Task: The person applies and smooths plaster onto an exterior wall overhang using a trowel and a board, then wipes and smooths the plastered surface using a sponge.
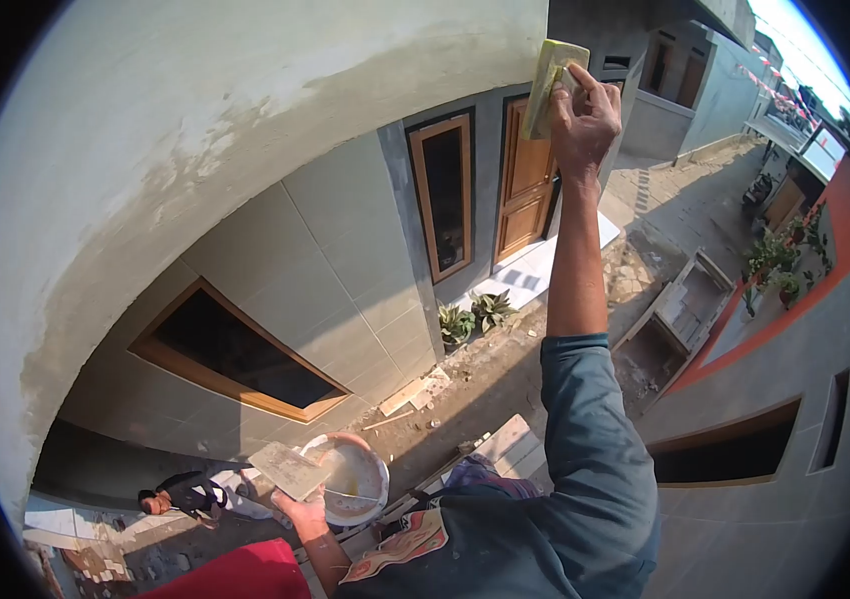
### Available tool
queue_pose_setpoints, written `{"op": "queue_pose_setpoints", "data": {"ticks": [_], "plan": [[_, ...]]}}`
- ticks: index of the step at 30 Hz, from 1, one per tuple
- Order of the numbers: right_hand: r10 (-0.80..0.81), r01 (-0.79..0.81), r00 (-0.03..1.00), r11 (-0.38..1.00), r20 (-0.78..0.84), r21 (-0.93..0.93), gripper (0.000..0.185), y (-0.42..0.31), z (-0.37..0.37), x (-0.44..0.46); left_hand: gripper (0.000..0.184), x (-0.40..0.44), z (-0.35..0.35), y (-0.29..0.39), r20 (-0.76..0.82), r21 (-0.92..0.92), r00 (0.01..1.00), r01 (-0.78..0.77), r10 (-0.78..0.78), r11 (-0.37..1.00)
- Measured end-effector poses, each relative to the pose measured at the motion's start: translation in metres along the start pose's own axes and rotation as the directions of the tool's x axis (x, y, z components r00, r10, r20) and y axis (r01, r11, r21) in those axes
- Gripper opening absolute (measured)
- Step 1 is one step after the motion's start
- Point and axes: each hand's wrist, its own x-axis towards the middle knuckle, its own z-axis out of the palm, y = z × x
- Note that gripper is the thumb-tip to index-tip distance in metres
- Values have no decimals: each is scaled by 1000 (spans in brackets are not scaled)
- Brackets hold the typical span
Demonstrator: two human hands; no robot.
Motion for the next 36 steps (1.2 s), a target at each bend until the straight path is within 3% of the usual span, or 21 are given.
{"op": "queue_pose_setpoints", "data": {"ticks": [3,6,8,9,10,11,12,13,14,16,17,18,20,22,24,26,30,34,36], "plan": [[51,-50,999,989,-1,139,28,11,-1,3,53,4,6,-7,46,70,998,-48,45,996],[3,-2,1000,996,-10,88,29,-48,31,-31,52,19,-13,-6,141,155,990,-39,17,987],[-130,128,992,968,-5,216,29,-141,60,-74,51,20,9,-14,47,127,997,46,-53,991],[-152,113,984,934,93,339,29,-195,65,-94,49,16,21,-14,29,107,997,70,-74,992],[-287,160,938,854,193,495,35,-236,70,-112,49,12,25,-17,16,120,997,74,-76,990],[-363,144,911,724,195,675,37,-272,70,-131,48,12,30,-17,10,107,994,111,-112,988],[-376,108,899,684,222,722,38,-292,65,-148,48,12,31,-7,10,112,990,139,-141,984],[-334,77,919,675,211,734,39,-294,54,-151,48,3,38,-4,82,100,996,36,-44,994],[-243,16,950,669,198,743,40,-282,44,-147,49,1,47,6,-14,74,990,139,-138,988],[40,-134,985,796,169,590,32,-221,20,-133,50,-8,46,18,132,43,983,126,-130,991],[265,-260,961,773,78,579,32,-177,26,-135,50,-11,46,21,147,67,982,112,-121,991],[609,-457,778,377,157,806,32,-148,25,-122,51,-14,47,24,65,89,986,147,-153,985],[740,-385,658,169,142,907,36,-66,34,-103,51,-13,40,26,-21,123,981,194,-193,973],[755,-244,642,34,135,969,40,-19,56,-85,51,-27,59,26,12,129,974,222,-225,966],[710,-252,662,-91,240,963,41,-6,80,-73,50,-26,61,18,95,102,968,223,-233,969],[743,-277,616,-103,259,955,40,-46,99,-74,47,-33,67,20,136,79,976,161,-170,984],[725,-507,393,-343,566,791,31,-186,109,-124,43,-41,43,22,175,-4,973,154,-151,988],[651,-503,336,-487,681,714,35,-318,122,-184,50,-40,7,22,144,-34,989,51,-46,998],[511,-624,295,-537,807,568,36,-381,125,-219,55,-37,-7,24,121,-43,993,23,-17,999]]}}
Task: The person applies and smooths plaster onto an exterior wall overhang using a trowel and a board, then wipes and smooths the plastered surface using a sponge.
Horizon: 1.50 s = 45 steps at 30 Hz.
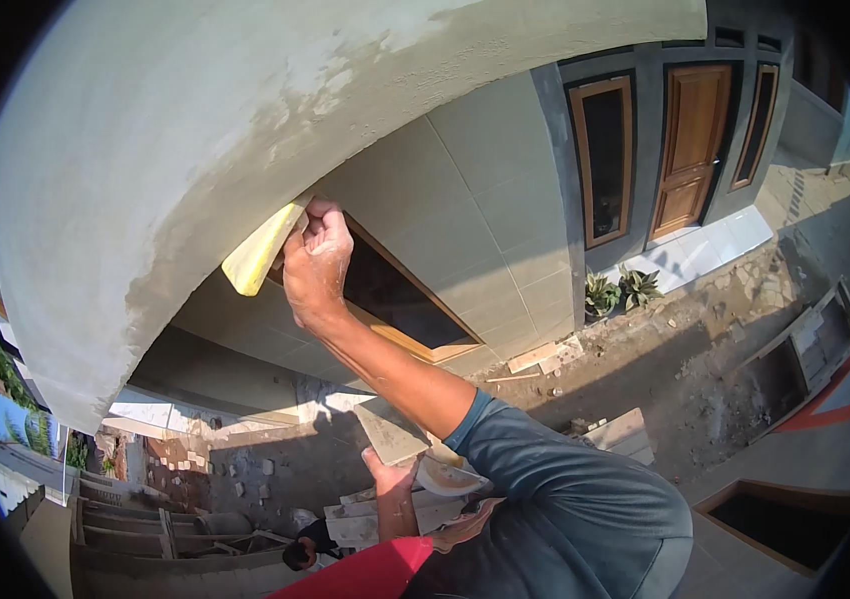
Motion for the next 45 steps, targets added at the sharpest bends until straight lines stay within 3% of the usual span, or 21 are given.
{"op": "queue_pose_setpoints", "data": {"ticks": [1,2,3,5,6,10,11,12,16,18,20,24,27,30,32,37,38,39,42,44,45], "plan": [[92,-85,991,994,94,-74,37,35,2,-20,55,-5,0,4,107,618,983,-183,149,765],[191,-162,965,973,178,-163,37,61,-1,-36,55,-9,-3,5,276,934,942,-310,193,176],[265,-221,952,940,150,-258,38,64,-5,-44,33,1,-18,-1,74,528,979,-202,192,825],[260,-226,963,922,70,-315,42,57,-30,-40,31,-10,15,10,-46,259,994,-88,103,962],[152,-128,987,928,44,-349,43,42,-58,-29,29,-12,25,18,-156,-18,988,11,-14,1000],[-610,542,789,634,74,-552,37,-114,-120,42,51,38,-78,10,69,496,952,-292,299,818],[-724,611,677,454,131,-648,35,-159,-115,58,49,35,-78,13,37,245,970,-241,240,939],[-797,629,550,199,249,-752,32,-199,-109,75,47,32,-76,17,18,-29,983,-183,183,983],[-718,458,331,-445,612,-770,29,-278,-63,118,44,55,-114,-3,-1,328,942,-316,335,890],[-752,452,387,-350,534,-821,29,-262,-50,113,44,23,-39,19,40,253,965,-262,261,931],[-640,515,322,-500,698,-696,29,-213,-25,79,42,25,-33,9,-90,143,970,-210,224,967],[-537,710,348,-384,768,-591,27,-98,14,23,41,29,-40,8,-264,-33,949,-186,171,982],[-432,873,244,-292,868,-391,27,-12,55,-10,38,35,-42,6,-164,-19,958,-242,236,970],[-182,978,176,-82,967,-193,37,73,86,-52,37,34,-44,3,55,-85,944,-321,326,943],[-147,981,169,122,975,-152,36,77,82,-72,38,32,-34,6,-49,-116,966,-257,253,959],[151,831,488,218,859,-511,30,22,-62,-63,46,7,-14,-4,-17,-193,912,-406,410,893],[341,706,620,150,707,-692,29,15,-100,-65,46,-1,-6,-1,24,-304,874,-457,486,836],[532,641,609,107,588,-760,30,16,-143,-62,45,-5,-4,4,70,-111,891,-439,448,891],[880,656,263,137,395,-742,32,29,-219,-83,54,5,4,0,221,-171,888,-372,403,912],[999,808,-44,29,-11,-589,39,63,-271,-97,49,17,8,-14,241,-142,848,-451,472,881],[996,808,-93,70,-9,-586,40,67,-294,-111,50,19,9,-14,265,92,816,-552,514,829]]}}
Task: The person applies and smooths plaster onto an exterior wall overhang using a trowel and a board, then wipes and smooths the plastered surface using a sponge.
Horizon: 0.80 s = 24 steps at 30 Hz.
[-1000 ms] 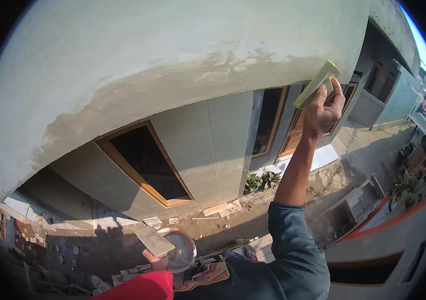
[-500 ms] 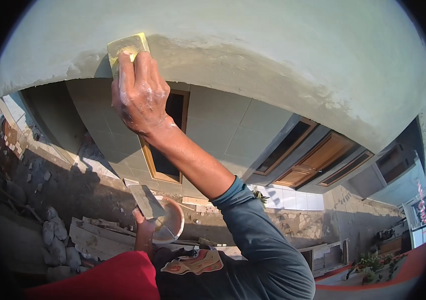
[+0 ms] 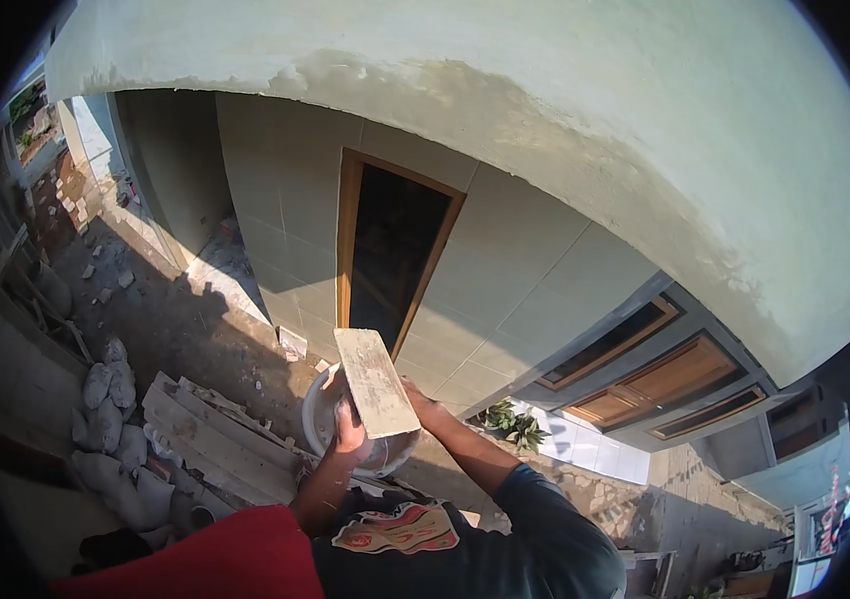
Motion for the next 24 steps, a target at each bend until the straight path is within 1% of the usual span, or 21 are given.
{"op": "queue_pose_setpoints", "data": {"ticks": [1,2,3,4,5,6,7,8,9,11,12,13,14,15,17,18,19,20,21,22,24], "plan": [[-36,46,996,991,-81,126,40,5,19,4,50,4,-2,-1,31,253,998,-54,48,966],[-49,101,985,943,-166,317,41,10,37,9,48,5,-18,-25,14,-17,1000,-14,14,1000],[-14,183,966,740,-256,647,41,13,54,12,45,2,-33,-48,9,-286,1000,28,-27,958],[34,241,957,464,-289,852,42,12,65,16,46,3,-19,-32,11,12,993,-122,122,993],[69,280,950,252,-306,926,42,15,73,20,47,7,-5,-17,57,305,965,-261,256,916],[93,316,940,133,-329,939,43,16,80,25,47,10,-3,-7,51,309,966,-258,255,915],[113,357,924,81,-365,931,44,20,90,33,47,12,-1,0,-84,56,994,-70,75,996],[140,406,901,66,-411,912,44,24,99,39,47,10,0,6,-163,-219,977,102,-140,970],[176,443,875,79,-450,893,45,36,112,49,47,7,0,13,-160,-213,976,112,-148,970],[198,351,933,-333,-299,875,41,16,69,29,42,4,4,24,-188,-300,982,-37,-21,953],[202,361,930,-332,-308,872,41,3,37,23,42,8,5,31,-245,-320,960,53,-136,946],[31,363,911,411,-411,836,38,-11,7,18,42,7,6,35,-234,-317,962,60,-139,947],[-153,269,919,917,-363,296,37,-22,-16,10,41,6,9,36,-270,-335,953,44,-140,941],[-145,264,916,920,-375,291,37,-28,-32,2,41,7,11,37,-302,-354,943,24,-139,935],[83,158,910,837,-407,524,30,-38,-66,-13,40,10,12,42,-287,-449,944,17,-162,894],[136,103,859,898,-494,427,28,-57,-98,-36,40,11,12,45,-317,-424,936,5,-154,906],[164,107,792,911,-588,399,25,-58,-116,-50,40,10,10,48,-346,-400,927,-5,-147,916],[152,136,695,932,-703,336,24,-67,-140,-67,40,7,6,52,-265,-444,961,-51,-77,895],[123,127,627,958,-769,257,25,-76,-167,-85,40,9,8,60,-314,-471,941,-35,-130,881],[-61,183,468,983,-882,29,26,-83,-191,-97,41,11,6,61,-325,-431,941,-62,-90,900],[-210,55,295,978,-932,-203,30,-110,-241,-116,42,4,-3,59,-323,-389,944,-61,-74,919]]}}
